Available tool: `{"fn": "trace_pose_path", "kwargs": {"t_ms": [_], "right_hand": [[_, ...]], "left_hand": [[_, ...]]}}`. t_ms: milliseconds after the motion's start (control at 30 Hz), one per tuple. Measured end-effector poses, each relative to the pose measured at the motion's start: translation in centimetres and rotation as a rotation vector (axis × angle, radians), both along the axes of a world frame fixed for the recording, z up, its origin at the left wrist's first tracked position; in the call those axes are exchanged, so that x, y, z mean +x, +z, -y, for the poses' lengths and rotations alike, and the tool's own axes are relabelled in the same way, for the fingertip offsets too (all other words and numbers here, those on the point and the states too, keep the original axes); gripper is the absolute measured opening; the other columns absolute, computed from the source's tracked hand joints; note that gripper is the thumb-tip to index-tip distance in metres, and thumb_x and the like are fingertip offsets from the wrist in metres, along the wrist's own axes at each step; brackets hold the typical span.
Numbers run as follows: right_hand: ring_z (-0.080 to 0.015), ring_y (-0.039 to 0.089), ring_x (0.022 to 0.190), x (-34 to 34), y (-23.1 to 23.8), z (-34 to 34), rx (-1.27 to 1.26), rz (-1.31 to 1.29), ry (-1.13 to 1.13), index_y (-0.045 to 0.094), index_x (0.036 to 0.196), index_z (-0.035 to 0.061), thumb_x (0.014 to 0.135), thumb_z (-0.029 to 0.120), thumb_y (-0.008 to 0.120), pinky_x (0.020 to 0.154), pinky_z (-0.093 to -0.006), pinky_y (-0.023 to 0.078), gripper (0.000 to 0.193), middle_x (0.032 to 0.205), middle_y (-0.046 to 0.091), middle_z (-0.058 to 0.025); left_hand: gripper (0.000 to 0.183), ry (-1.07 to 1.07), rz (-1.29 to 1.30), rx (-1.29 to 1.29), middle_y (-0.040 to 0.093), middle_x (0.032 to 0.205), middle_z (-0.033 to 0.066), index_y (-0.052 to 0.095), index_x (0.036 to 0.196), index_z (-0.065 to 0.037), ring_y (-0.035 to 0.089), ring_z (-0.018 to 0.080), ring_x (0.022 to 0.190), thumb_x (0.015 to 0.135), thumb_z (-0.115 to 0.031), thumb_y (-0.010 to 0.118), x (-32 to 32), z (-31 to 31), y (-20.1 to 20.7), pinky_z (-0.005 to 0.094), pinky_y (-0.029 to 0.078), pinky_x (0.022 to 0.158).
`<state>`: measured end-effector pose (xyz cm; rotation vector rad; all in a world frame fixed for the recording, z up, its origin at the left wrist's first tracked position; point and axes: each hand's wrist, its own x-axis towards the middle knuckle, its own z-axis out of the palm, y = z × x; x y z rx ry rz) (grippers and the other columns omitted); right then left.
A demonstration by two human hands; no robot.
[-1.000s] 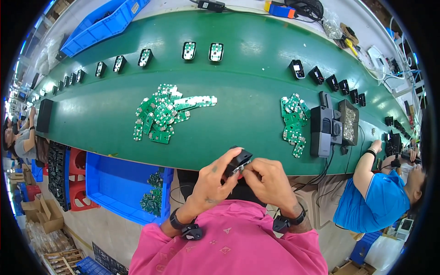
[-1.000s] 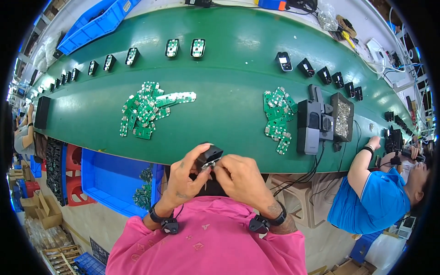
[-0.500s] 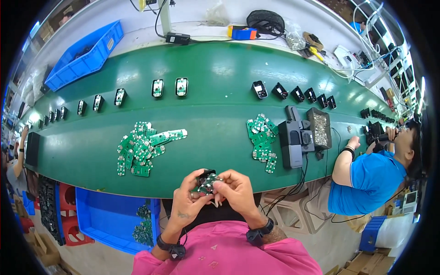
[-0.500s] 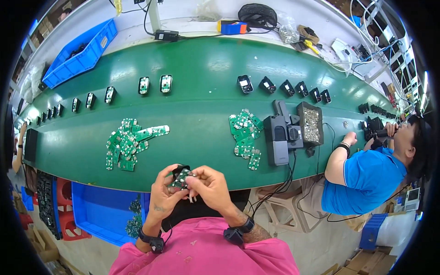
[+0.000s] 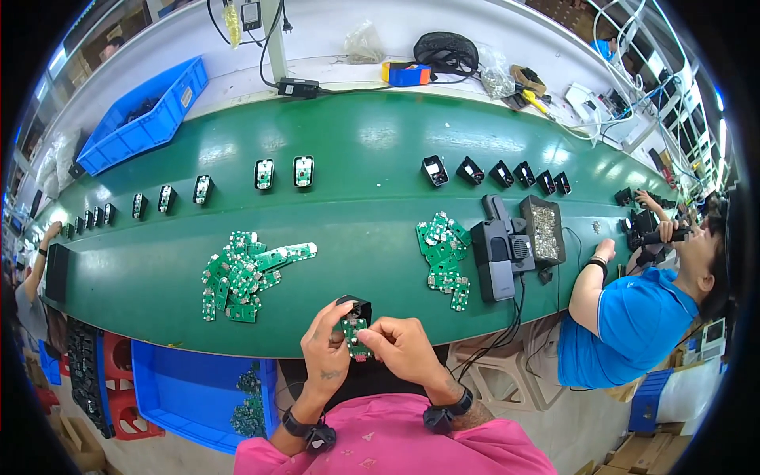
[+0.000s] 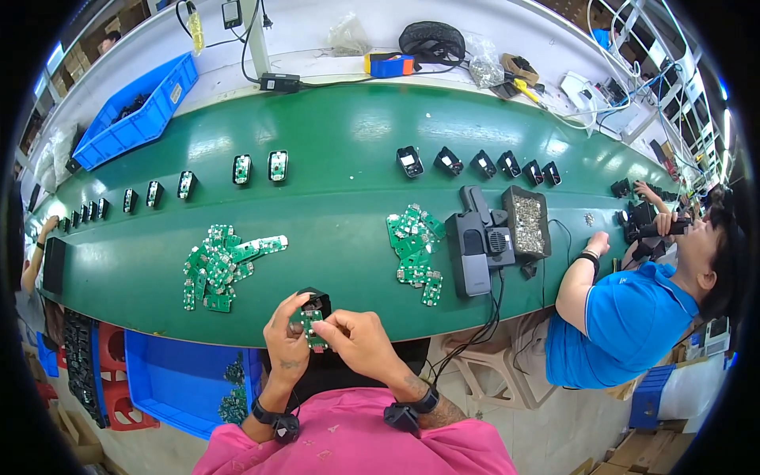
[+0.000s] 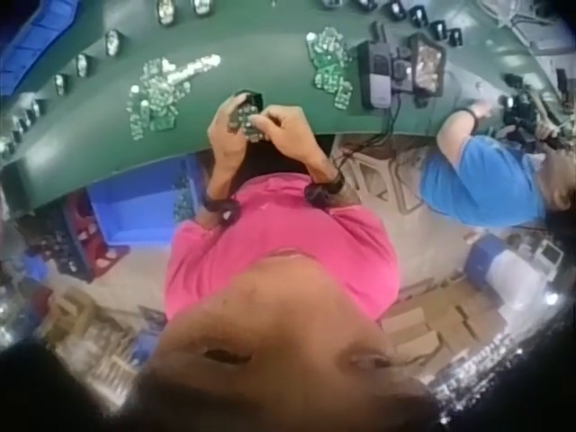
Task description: Assembling small circuit boards into black plastic housings on an assembly line.
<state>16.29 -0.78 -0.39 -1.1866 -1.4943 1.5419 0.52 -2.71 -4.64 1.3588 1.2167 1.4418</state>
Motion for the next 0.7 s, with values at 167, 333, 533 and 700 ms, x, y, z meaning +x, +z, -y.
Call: {"fn": "trace_pose_path", "kwargs": {"t_ms": [167, 333, 533, 700], "right_hand": [[-0.0058, 0.051, 0.053, -0.3, -0.3, 0.3, 0.221, 0.085, -0.097, 0.065, 0.079, -0.0029, 0.095, 0.017, 0.066, 0.047, -0.0258, 0.038, 0.025, 0.057, 0.056, -0.0014], [-0.0079, 0.048, 0.050, -0.1, -0.2, -0.5, 0.255, 0.199, -0.161, 0.064, 0.074, -0.0026, 0.093, 0.018, 0.068, 0.047, -0.0288, 0.037, 0.028, 0.055, 0.055, -0.0052], [-0.0239, 0.052, 0.048, -1.0, -0.8, -0.9, 0.426, 0.319, -0.161, 0.063, 0.072, -0.0009, 0.091, 0.016, 0.069, 0.048, -0.0358, 0.039, 0.026, 0.059, 0.056, -0.0128], [-0.0157, 0.054, 0.048, -0.9, -1.9, -0.7, 0.432, 0.415, -0.307, 0.062, 0.067, -0.0001, 0.084, 0.016, 0.077, 0.048, -0.0314, 0.041, 0.028, 0.055, 0.057, -0.0099]], "left_hand": [[0.044, 0.036, -0.131, 0.035, 0.060, 0.128, 0.0144, 0.058, 0.128, -0.001, 0.063, 0.0192, 0.110, 0.086, 0.007, 0.065, 0.7, 0.0, 0.4, 0.0289, 0.056, 0.086], [0.046, 0.064, 0.020, -0.060, 0.059, 0.129, 0.0143, 0.055, 0.131, 0.002, 0.064, 0.0206, 0.110, 0.086, 0.013, 0.055, 0.5, 0.2, 0.5, 0.0286, 0.054, 0.088], [0.042, -0.159, 0.431, -0.202, 0.063, 0.116, 0.0095, 0.053, 0.133, -0.002, 0.066, 0.0103, 0.076, 0.092, 0.006, 0.054, -1.3, 0.0, 0.9, 0.0243, 0.056, 0.063], [0.035, -0.036, 0.211, -0.161, 0.065, 0.109, 0.0081, 0.052, 0.132, -0.005, 0.066, 0.0087, 0.073, 0.098, -0.008, 0.058, 0.2, -0.2, 0.3, 0.0222, 0.054, 0.054]]}}
